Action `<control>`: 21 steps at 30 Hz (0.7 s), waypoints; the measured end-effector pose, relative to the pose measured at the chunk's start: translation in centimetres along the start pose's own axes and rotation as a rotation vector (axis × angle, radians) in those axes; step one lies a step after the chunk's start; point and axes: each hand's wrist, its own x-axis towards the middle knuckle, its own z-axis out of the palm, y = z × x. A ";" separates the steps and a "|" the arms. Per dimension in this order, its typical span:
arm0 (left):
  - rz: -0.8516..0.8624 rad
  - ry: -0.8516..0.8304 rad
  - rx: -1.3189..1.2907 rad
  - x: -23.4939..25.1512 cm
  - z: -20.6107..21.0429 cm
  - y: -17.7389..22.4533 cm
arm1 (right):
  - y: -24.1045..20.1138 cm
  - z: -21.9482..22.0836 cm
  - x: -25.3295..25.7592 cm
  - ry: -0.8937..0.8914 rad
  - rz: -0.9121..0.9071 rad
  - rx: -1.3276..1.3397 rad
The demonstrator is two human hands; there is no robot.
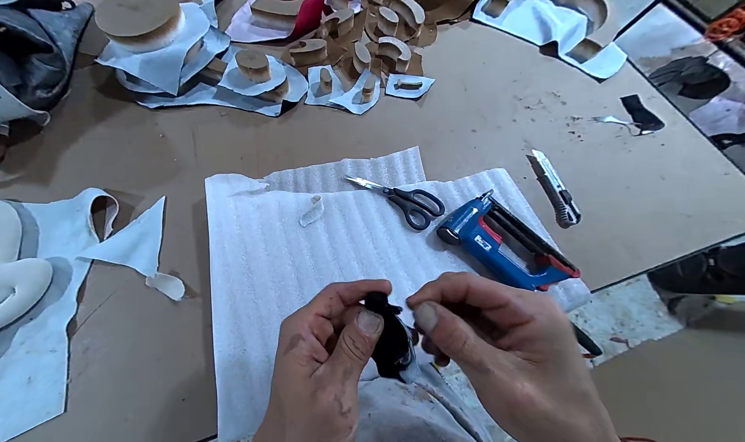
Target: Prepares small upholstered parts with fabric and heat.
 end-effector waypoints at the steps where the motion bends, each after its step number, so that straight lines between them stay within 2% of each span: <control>1: 0.046 0.043 0.055 0.2 0.1 0.0 | -0.1 -0.1 -0.2 0.040 -0.027 -0.069; 7: 0.128 0.171 0.107 0.7 1.1 -0.3 | -0.6 1.0 -1.3 -0.015 -0.017 -0.238; 12: 0.213 0.116 0.082 0.5 1.4 -1.1 | -0.4 2.7 -0.9 0.103 0.050 0.142; 14: 0.218 0.117 0.075 0.4 1.0 -1.4 | -0.3 2.4 -0.9 0.074 0.092 0.254; 16: 0.215 0.132 0.113 0.3 0.5 -1.5 | 0.3 2.0 -1.1 -0.002 0.102 0.298; 18: 0.228 0.140 0.199 0.1 -0.3 -1.6 | 0.6 2.1 -1.0 0.032 0.116 0.318; 21: 0.217 0.032 0.359 -0.2 -2.1 -1.1 | 0.8 1.5 -0.8 0.024 0.118 0.280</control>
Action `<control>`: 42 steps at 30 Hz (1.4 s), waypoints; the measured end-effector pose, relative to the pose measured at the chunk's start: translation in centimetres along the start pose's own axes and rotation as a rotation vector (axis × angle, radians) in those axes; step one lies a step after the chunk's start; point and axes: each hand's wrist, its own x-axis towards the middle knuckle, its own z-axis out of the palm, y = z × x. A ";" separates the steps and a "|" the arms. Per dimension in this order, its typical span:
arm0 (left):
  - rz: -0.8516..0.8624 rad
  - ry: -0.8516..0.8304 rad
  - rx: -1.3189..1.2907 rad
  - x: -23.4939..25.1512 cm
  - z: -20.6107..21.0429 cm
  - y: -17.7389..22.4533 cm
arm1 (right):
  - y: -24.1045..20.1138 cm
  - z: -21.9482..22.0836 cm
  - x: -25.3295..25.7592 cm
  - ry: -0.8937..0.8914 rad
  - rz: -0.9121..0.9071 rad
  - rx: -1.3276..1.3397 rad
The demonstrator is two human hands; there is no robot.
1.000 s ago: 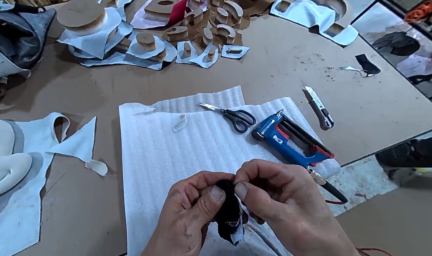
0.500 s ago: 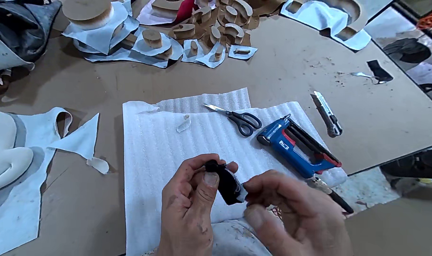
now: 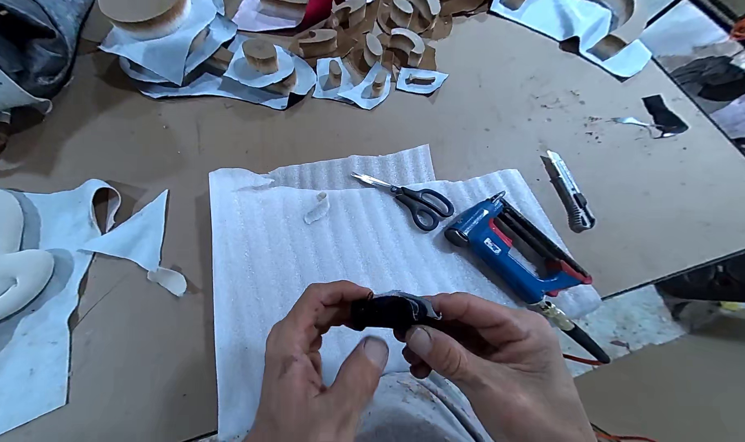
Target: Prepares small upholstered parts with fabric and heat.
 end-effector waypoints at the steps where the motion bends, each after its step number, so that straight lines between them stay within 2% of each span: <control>1: -0.005 -0.057 0.039 0.1 -0.7 0.1 | -0.1 -0.4 0.0 -0.029 0.001 -0.037; 5: -0.027 -0.182 0.282 0.7 -2.0 1.4 | -0.3 -1.5 -0.1 -0.182 0.016 -0.153; 8: -0.058 -0.244 0.355 1.1 -2.1 2.1 | -0.4 -2.0 -0.2 -0.283 0.039 -0.164; 12: -0.154 -0.312 0.338 1.2 -2.2 2.2 | 0.0 -2.1 -0.4 -0.247 0.073 -0.143; 15: -0.320 -0.333 0.249 1.3 -1.9 1.6 | 1.2 -2.4 -0.6 -0.221 0.071 -0.203; 20: -0.632 -0.392 -0.091 2.1 -1.1 -0.4 | 3.0 -4.1 -0.2 -0.271 0.142 -0.147; 23: -0.718 -0.404 -0.193 2.4 -0.8 -1.6 | 4.4 -5.1 0.5 -0.321 0.146 -0.097; 24: -0.704 -0.388 -0.138 2.5 -0.6 -2.0 | 5.0 -5.5 0.8 -0.333 0.133 -0.125; 26: -0.563 -0.328 0.187 2.6 0.1 -2.9 | 6.8 -6.0 1.9 -0.337 0.036 -0.302; 28: -0.290 -0.251 0.566 2.3 1.0 -5.2 | 9.2 -6.7 3.0 -0.320 -0.137 -0.608; 30: 0.003 -0.190 0.801 1.7 1.7 -8.6 | 11.3 -7.6 4.2 -0.313 -0.283 -0.864; 31: 0.079 -0.171 0.870 1.5 2.0 -10.3 | 12.2 -7.9 4.7 -0.311 -0.322 -0.958; 33: 0.106 -0.146 0.964 1.0 2.6 -12.7 | 13.9 -8.1 5.2 -0.308 -0.351 -1.076; 35: 0.033 -0.120 1.025 0.6 3.4 -13.5 | 14.8 -8.1 5.1 -0.310 -0.322 -1.127; 37: -0.166 -0.109 1.006 1.0 4.0 -12.7 | 13.8 -8.6 4.6 -0.278 -0.273 -1.163; 38: -0.295 -0.111 0.973 1.5 4.1 -12.1 | 12.4 -9.3 4.0 -0.214 -0.226 -1.193; 40: -0.555 -0.131 0.906 2.9 4.0 -10.9 | 9.0 -11.6 2.6 0.045 -0.106 -1.320; 42: -0.726 -0.143 0.851 3.9 3.7 -10.4 | 7.1 -14.8 1.7 0.262 0.062 -1.413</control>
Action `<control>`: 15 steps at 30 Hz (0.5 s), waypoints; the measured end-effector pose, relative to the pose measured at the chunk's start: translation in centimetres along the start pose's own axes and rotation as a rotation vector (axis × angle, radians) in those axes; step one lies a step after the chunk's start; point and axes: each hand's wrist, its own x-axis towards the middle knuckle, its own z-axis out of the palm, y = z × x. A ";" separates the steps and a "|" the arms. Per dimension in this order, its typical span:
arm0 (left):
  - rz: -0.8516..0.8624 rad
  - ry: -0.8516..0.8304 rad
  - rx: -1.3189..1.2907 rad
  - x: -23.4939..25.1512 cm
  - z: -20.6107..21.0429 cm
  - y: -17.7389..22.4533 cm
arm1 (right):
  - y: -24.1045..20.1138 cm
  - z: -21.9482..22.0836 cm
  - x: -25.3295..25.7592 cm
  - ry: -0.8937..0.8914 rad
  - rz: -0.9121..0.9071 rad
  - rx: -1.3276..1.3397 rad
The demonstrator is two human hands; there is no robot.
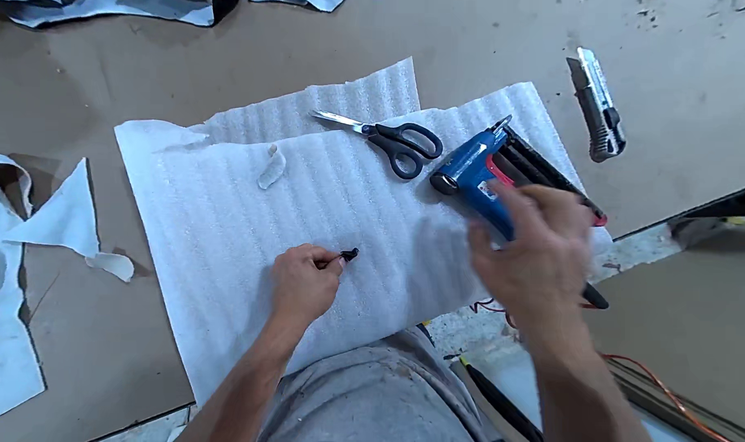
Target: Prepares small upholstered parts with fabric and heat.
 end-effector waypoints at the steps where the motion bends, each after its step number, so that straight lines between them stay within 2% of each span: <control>1: -0.032 -0.021 -0.020 0.3 -0.3 0.1 | 1.6 -0.3 0.2 -0.009 0.090 -0.033; 4: -0.080 -0.039 -0.089 0.6 -0.4 -0.1 | 5.0 0.5 1.0 -0.134 0.222 -0.094; 8: -0.088 -0.029 -0.168 0.7 -0.1 -0.6 | 5.5 0.5 3.4 -0.270 0.155 -0.088; 12: 0.006 0.010 -0.174 0.3 0.6 -1.3 | 2.9 -2.8 2.8 -0.278 0.191 -0.131; 15: 0.049 0.050 -0.168 -0.2 1.0 -1.7 | -1.0 -6.7 -1.4 -0.307 0.120 -0.106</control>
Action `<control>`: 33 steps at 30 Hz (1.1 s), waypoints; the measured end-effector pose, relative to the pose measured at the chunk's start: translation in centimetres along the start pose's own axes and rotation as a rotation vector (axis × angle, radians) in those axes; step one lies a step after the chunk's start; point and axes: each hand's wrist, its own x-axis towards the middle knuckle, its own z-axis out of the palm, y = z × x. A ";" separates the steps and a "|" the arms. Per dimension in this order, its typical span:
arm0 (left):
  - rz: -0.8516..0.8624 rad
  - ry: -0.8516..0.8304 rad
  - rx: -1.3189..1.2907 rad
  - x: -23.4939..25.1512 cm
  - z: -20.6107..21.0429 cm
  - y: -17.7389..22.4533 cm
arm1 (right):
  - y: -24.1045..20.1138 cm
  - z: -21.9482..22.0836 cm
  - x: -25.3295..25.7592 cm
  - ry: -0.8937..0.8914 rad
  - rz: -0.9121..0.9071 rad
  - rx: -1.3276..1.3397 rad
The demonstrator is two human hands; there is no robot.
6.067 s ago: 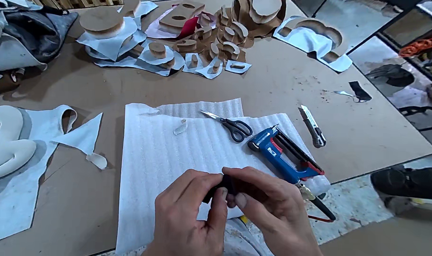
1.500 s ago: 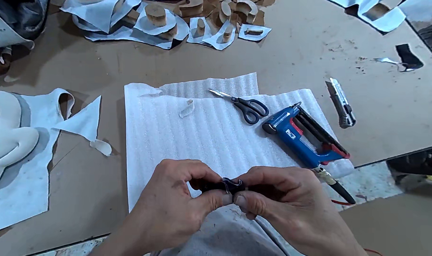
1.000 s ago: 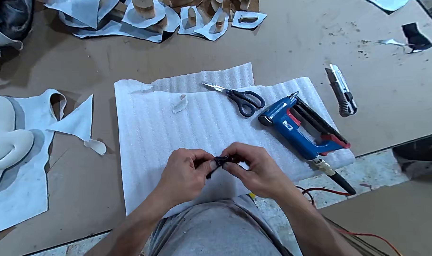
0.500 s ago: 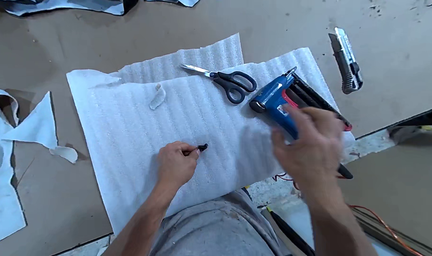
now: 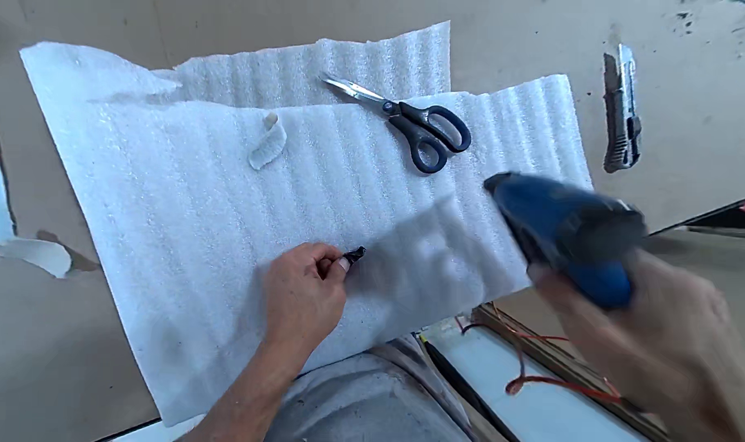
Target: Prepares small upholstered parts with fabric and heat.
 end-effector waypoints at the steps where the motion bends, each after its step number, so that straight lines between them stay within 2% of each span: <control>1: 0.014 0.004 0.007 -0.1 0.1 -0.1 | -1.3 -0.5 -2.0 -0.047 -0.036 0.085; 4: 0.061 0.012 0.016 -0.2 0.2 -0.5 | -5.5 0.4 -5.6 -0.185 -0.111 0.289; 8: 0.113 0.049 0.002 -0.3 0.5 -1.1 | -7.8 2.9 -6.0 -0.257 -0.143 0.286; 28: 0.190 0.063 -0.002 -0.1 0.6 -1.5 | -8.2 4.9 -4.9 -0.248 -0.228 0.245; 33: 0.199 0.062 0.005 -0.1 0.6 -1.6 | -8.8 4.6 -5.0 -0.274 -0.169 0.214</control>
